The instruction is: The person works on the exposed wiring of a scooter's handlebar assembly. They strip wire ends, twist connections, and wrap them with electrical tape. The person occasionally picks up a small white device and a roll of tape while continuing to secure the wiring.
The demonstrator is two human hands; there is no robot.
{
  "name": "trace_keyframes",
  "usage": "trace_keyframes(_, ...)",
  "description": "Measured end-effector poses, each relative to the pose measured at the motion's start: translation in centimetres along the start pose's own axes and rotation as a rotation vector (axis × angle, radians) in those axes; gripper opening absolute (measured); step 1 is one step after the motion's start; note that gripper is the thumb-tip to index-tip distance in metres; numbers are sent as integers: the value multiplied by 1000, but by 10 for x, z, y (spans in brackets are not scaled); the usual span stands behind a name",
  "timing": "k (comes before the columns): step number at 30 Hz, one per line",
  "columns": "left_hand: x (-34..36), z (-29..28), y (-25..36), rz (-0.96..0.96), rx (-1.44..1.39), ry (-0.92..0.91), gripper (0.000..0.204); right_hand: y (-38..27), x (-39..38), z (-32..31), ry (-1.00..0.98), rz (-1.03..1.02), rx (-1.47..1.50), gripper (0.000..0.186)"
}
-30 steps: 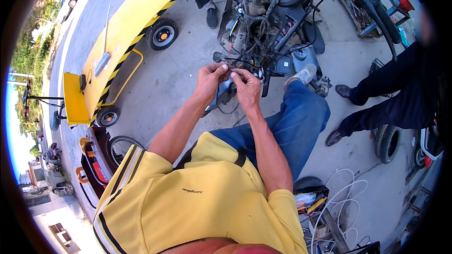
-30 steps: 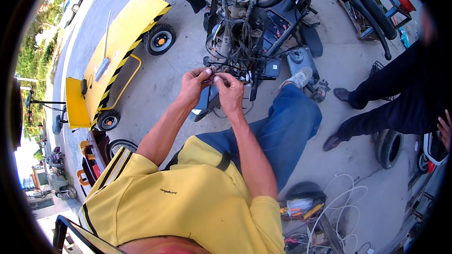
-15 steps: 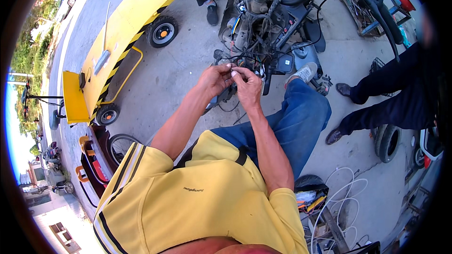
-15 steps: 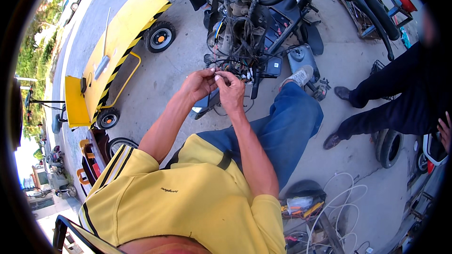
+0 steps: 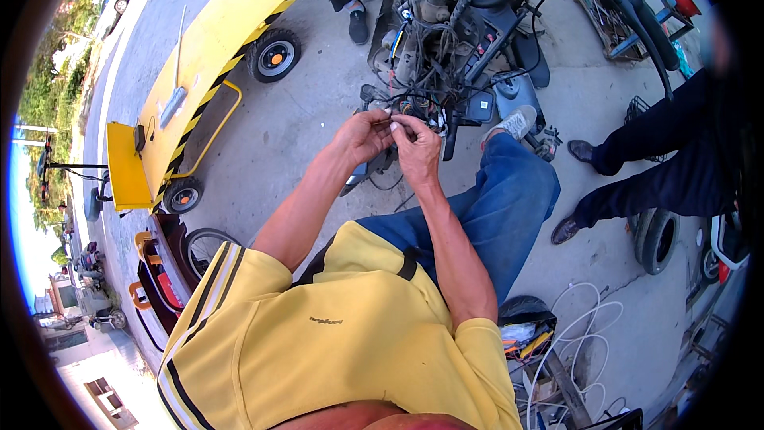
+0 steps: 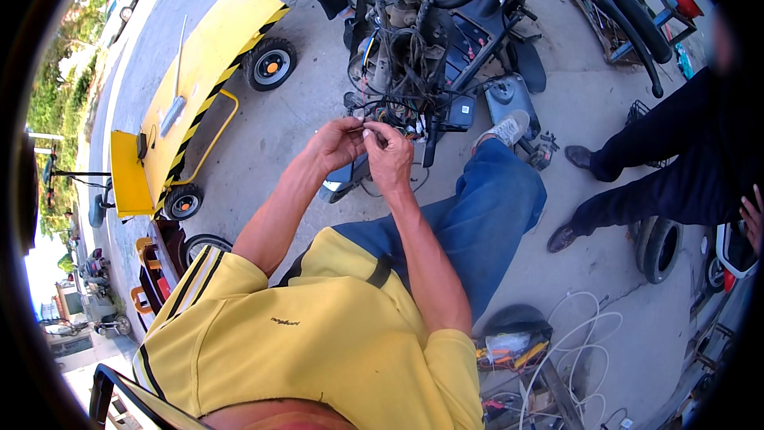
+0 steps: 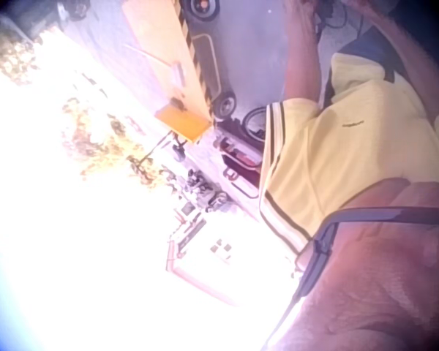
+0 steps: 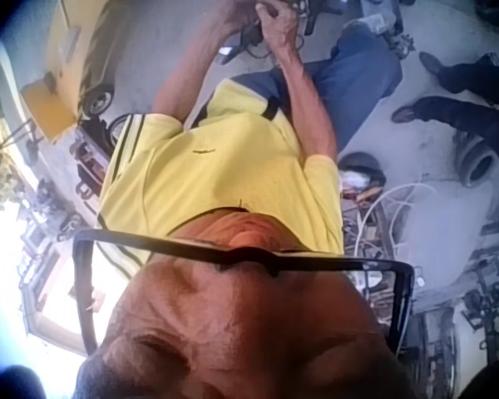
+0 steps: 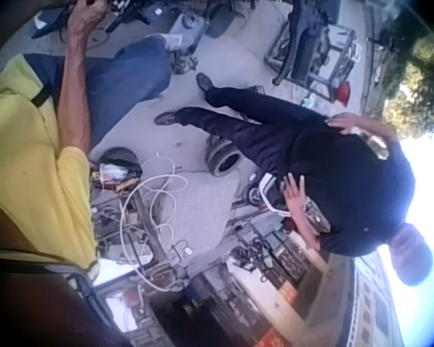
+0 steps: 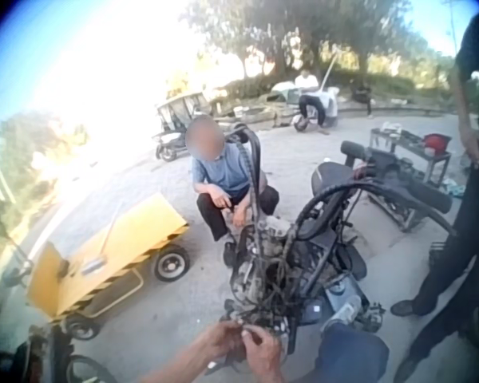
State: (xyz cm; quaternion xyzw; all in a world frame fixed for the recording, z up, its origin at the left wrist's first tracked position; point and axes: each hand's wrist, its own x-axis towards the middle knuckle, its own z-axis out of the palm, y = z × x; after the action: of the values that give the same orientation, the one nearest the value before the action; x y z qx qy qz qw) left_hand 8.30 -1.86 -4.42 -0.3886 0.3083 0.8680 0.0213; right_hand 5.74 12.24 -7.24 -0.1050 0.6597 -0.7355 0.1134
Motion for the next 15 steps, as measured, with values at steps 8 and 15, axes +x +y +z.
trace_keyframes(8,-17,2,-8,385,384,-11,21,-1,-1,0,0,-1,-67,15)
trace_keyframes(15,-25,8,-5,313,361,-101,29,-6,2,-3,-50,52,-3,15)
